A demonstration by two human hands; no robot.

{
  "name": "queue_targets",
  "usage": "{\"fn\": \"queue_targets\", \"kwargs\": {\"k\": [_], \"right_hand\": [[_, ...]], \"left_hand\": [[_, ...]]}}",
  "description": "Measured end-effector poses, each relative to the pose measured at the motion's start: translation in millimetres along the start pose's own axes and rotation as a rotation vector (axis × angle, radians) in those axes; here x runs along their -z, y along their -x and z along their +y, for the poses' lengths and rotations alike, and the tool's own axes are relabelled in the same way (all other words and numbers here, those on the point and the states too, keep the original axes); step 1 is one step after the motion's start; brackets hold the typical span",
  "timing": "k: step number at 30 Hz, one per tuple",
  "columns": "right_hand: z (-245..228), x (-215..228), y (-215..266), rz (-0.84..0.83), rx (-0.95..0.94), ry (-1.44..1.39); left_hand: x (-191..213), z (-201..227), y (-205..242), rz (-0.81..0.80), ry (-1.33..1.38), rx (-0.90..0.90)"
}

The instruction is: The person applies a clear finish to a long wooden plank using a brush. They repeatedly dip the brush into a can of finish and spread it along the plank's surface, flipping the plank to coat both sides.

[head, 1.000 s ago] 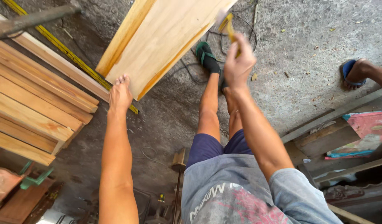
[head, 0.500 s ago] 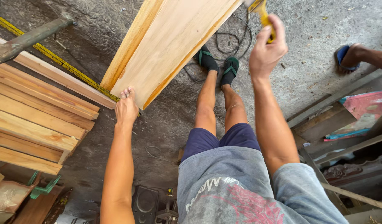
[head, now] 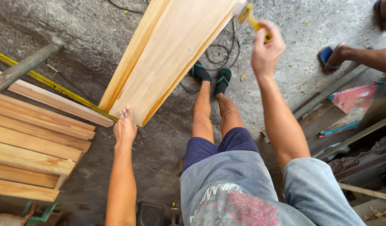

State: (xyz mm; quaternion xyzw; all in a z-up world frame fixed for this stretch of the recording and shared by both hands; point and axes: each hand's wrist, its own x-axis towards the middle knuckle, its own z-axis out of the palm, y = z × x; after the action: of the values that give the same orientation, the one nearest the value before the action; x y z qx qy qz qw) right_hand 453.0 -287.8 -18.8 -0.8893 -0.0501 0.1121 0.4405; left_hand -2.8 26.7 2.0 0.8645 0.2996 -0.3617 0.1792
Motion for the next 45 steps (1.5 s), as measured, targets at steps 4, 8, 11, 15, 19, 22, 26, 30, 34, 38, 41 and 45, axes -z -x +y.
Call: {"fn": "queue_targets", "kwargs": {"k": [4,8,11,15,19,22,26,30,34,38,41,45], "right_hand": [[-3,1,-15,0.106,0.053,-0.065],[-29,-11,45,0.006,-0.033,-0.075],[-38,-6,81,-0.105,-0.345,-0.215],[-30,37,77,-0.155,-0.42,-0.561],[-6,106,30,-0.125,-0.464,-0.621],[24,160,-25,0.008,-0.405,-0.665],[66,261,-96,0.104,-0.3,-0.609],[86,370,-155,0.195,-0.211,-0.549],[87,446,-211,0.234,-0.244,-0.458],[71,471,-265,0.163,-0.265,-0.541],[40,474,-323,0.132,-0.293,-0.515],[-24,492,-415,0.091,-0.194,-0.288]], "left_hand": [[-6,-2,8,0.047,0.002,-0.036],[-5,-7,0,-0.04,0.038,0.062],[6,-6,-2,-0.089,0.027,0.094],[38,24,-6,-0.188,-0.137,0.239],[75,102,-18,-0.125,-0.086,0.32],[100,183,-26,-0.164,0.026,0.428],[121,294,-52,-0.147,0.083,0.366],[139,378,-71,0.004,0.081,0.221],[174,436,-82,0.086,0.214,0.179],[210,476,-98,0.024,0.313,0.276],[241,507,-129,0.056,0.334,0.321],[288,553,-165,0.194,0.456,0.166]]}}
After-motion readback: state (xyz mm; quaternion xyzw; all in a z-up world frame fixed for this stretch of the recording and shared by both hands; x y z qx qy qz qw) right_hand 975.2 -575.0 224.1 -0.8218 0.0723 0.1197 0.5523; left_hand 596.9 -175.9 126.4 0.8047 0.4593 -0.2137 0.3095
